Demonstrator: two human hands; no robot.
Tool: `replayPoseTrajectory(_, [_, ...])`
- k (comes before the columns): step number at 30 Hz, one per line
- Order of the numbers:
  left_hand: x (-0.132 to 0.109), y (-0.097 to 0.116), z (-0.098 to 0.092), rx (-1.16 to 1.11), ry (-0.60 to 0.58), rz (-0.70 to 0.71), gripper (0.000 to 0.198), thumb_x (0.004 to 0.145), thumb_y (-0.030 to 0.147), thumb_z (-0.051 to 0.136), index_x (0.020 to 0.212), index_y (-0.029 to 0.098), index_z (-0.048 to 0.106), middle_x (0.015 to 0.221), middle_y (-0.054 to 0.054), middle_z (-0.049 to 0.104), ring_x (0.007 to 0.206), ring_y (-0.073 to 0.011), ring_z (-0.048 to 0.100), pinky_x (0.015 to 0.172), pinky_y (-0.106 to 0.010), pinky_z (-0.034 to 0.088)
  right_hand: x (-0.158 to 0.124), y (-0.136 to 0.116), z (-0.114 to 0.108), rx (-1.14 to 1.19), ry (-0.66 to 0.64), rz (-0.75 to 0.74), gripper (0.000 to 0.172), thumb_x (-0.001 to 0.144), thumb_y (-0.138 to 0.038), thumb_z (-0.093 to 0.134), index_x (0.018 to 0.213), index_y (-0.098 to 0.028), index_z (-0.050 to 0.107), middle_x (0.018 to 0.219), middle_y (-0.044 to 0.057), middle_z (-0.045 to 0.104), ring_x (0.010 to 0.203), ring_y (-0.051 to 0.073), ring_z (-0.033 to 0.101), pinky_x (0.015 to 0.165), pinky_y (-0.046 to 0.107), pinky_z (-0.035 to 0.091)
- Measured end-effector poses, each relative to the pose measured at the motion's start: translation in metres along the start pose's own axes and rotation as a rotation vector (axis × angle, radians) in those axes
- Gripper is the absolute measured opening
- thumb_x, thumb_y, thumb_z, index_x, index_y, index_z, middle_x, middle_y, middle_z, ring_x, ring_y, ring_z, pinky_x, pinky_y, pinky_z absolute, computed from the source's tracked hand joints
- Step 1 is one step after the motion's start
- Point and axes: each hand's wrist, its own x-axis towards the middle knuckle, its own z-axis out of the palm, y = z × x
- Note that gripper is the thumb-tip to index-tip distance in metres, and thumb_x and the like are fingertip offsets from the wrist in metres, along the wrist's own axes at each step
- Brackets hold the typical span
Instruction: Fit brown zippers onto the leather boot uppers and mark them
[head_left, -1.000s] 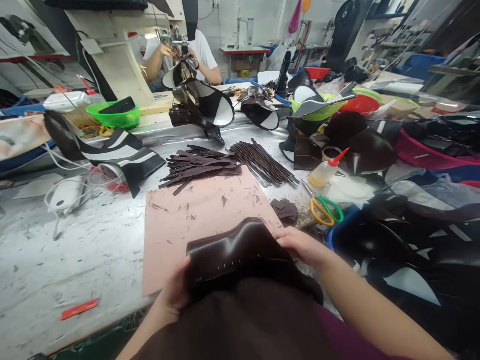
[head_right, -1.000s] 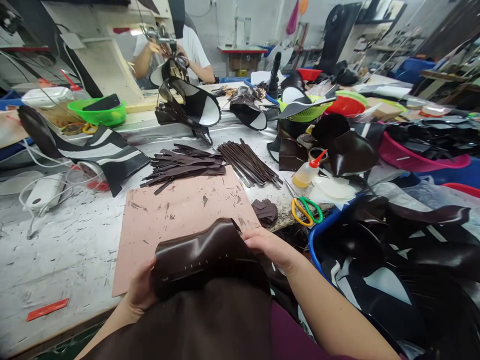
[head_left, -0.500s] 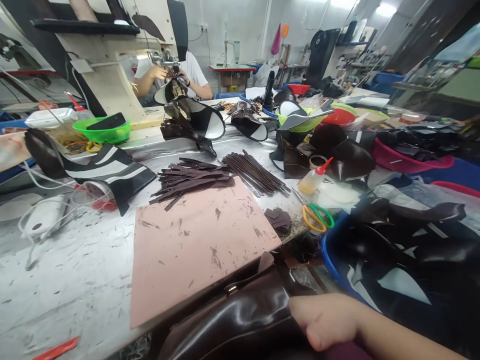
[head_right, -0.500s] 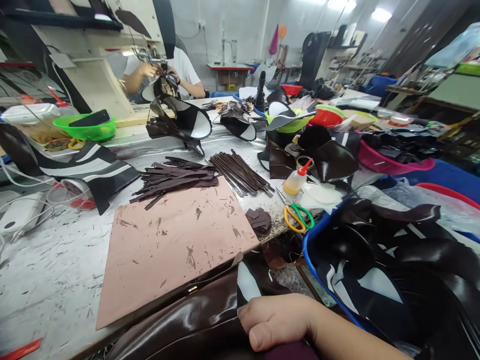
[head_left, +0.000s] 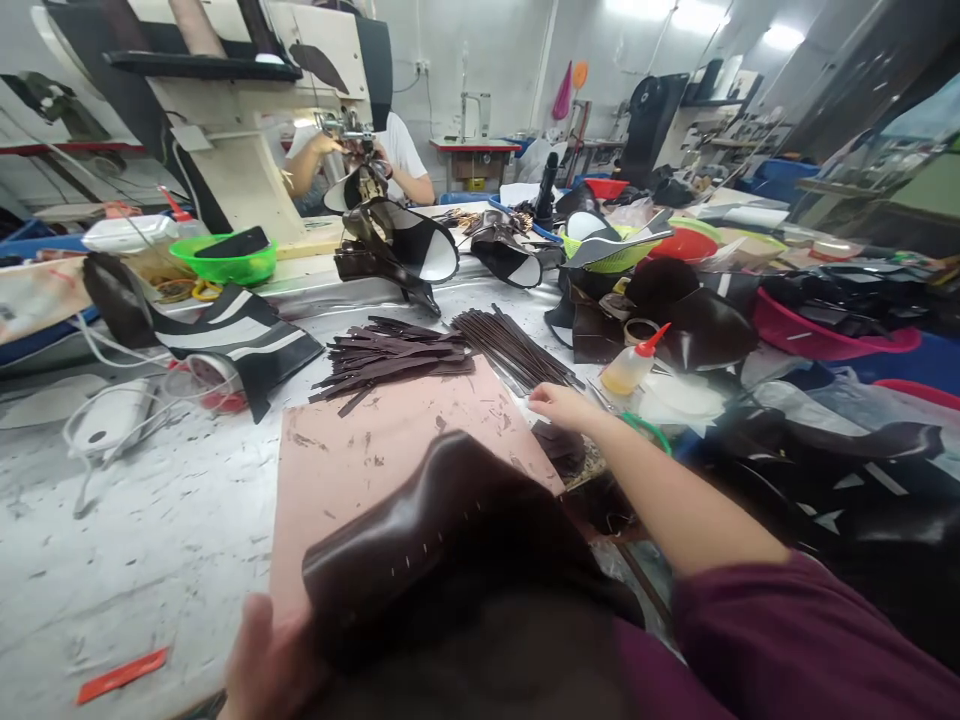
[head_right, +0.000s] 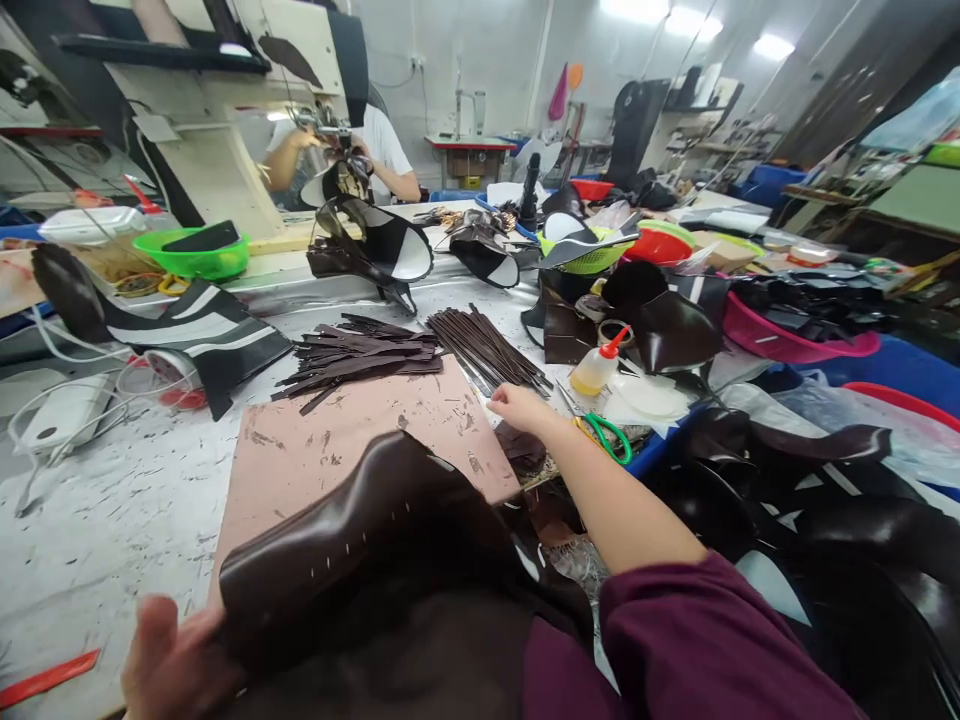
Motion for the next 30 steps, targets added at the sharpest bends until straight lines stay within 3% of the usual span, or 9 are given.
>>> replayPoseTrajectory(5, [0.019,-0.009,0.011,-0.132,-0.069,0.279,0.052,0.079,0.057,0.036,0.104,0.021,0.065,0.101,-0.007,0.067,0.111,-0.0315,0.05,0.103,-0.045,0.026,0.041,-0.01,0.03,-0.002,-0.132,0.063,0.012,0.067,-0.021,0.066,0.071,-0.013,0.057,0.053,-0.001,0.054,0.047,0.01,0.049,0.047,0.022,0.037])
replayPoseTrajectory(9, [0.019,-0.016,0.021,-0.108,0.061,0.253,0.044,0.073,0.052,0.05,0.092,0.016,0.069,0.095,-0.009,0.068,0.106,-0.0323,0.054,0.099,-0.044,0.033,0.038,-0.006,0.027,-0.009,-0.142,0.014,0.021,0.065,-0.027,0.068,0.058,-0.015,0.053,0.046,-0.004,0.047,0.041,0.007,0.04,0.042,0.022,0.03])
replayPoseTrajectory(12, [0.015,-0.016,0.03,-0.119,0.197,0.179,0.029,0.073,0.036,0.054,0.088,0.016,0.069,0.089,-0.007,0.069,0.1,-0.0299,0.058,0.094,-0.041,0.038,0.019,-0.017,0.02,0.031,0.065,-0.084,0.023,0.067,-0.031,0.066,0.059,-0.017,0.05,0.049,-0.003,0.048,0.045,0.008,0.041,0.043,0.022,0.031])
replayPoseTrajectory(15, [0.012,-0.014,0.04,-0.174,0.211,0.066,0.029,0.07,0.027,0.052,0.087,0.012,0.069,0.087,-0.007,0.069,0.096,-0.0292,0.059,0.091,-0.039,0.04,-0.028,-0.042,0.014,0.298,0.287,-0.406,0.022,0.072,-0.036,0.062,0.065,-0.02,0.047,0.049,-0.006,0.044,0.042,0.008,0.038,0.041,0.022,0.031])
replayPoseTrajectory(18, [0.008,-0.013,0.049,-0.229,0.172,-0.003,0.035,0.068,0.028,0.05,0.093,0.009,0.067,0.089,-0.006,0.069,0.098,-0.0302,0.058,0.089,-0.039,0.04,-0.094,-0.068,0.012,0.496,0.129,-0.721,0.013,0.079,-0.034,0.056,0.077,-0.024,0.049,0.051,-0.005,0.048,0.042,0.01,0.044,0.04,0.023,0.036])
replayPoseTrajectory(22, [0.008,-0.013,0.052,-0.234,0.105,0.039,0.037,0.07,0.033,0.052,0.096,0.01,0.066,0.092,-0.007,0.068,0.1,-0.03,0.056,0.09,-0.039,0.038,-0.148,-0.085,0.034,0.426,-0.285,-0.908,0.014,0.086,-0.031,0.045,0.089,-0.024,0.058,0.081,0.005,0.063,0.074,0.016,0.059,0.062,0.029,0.049])
replayPoseTrajectory(24, [0.012,-0.014,0.048,-0.234,0.097,0.053,0.037,0.067,0.031,0.054,0.097,0.01,0.065,0.093,-0.008,0.068,0.099,-0.0299,0.057,0.09,-0.04,0.038,-0.146,-0.085,0.059,0.49,-0.393,-0.845,0.014,0.087,-0.03,0.045,0.086,-0.022,0.057,0.079,0.003,0.061,0.076,0.015,0.059,0.066,0.029,0.049])
replayPoseTrajectory(26, [0.018,-0.016,0.041,-0.242,0.143,0.057,0.038,0.064,0.025,0.055,0.098,0.009,0.065,0.092,-0.01,0.068,0.097,-0.0297,0.058,0.09,-0.04,0.039,-0.132,-0.08,0.088,0.599,-0.396,-0.739,0.015,0.086,-0.032,0.045,0.082,-0.02,0.054,0.074,0.001,0.059,0.07,0.014,0.058,0.064,0.027,0.049])
replayPoseTrajectory(30, [0.028,-0.023,0.026,-0.171,0.389,0.087,0.043,0.058,0.007,0.053,0.099,0.009,0.064,0.089,-0.01,0.068,0.092,-0.0265,0.06,0.084,-0.036,0.043,-0.107,-0.069,0.129,0.634,-0.328,-0.644,0.018,0.085,-0.036,0.046,0.08,-0.019,0.051,0.069,0.0,0.057,0.065,0.013,0.057,0.06,0.026,0.048])
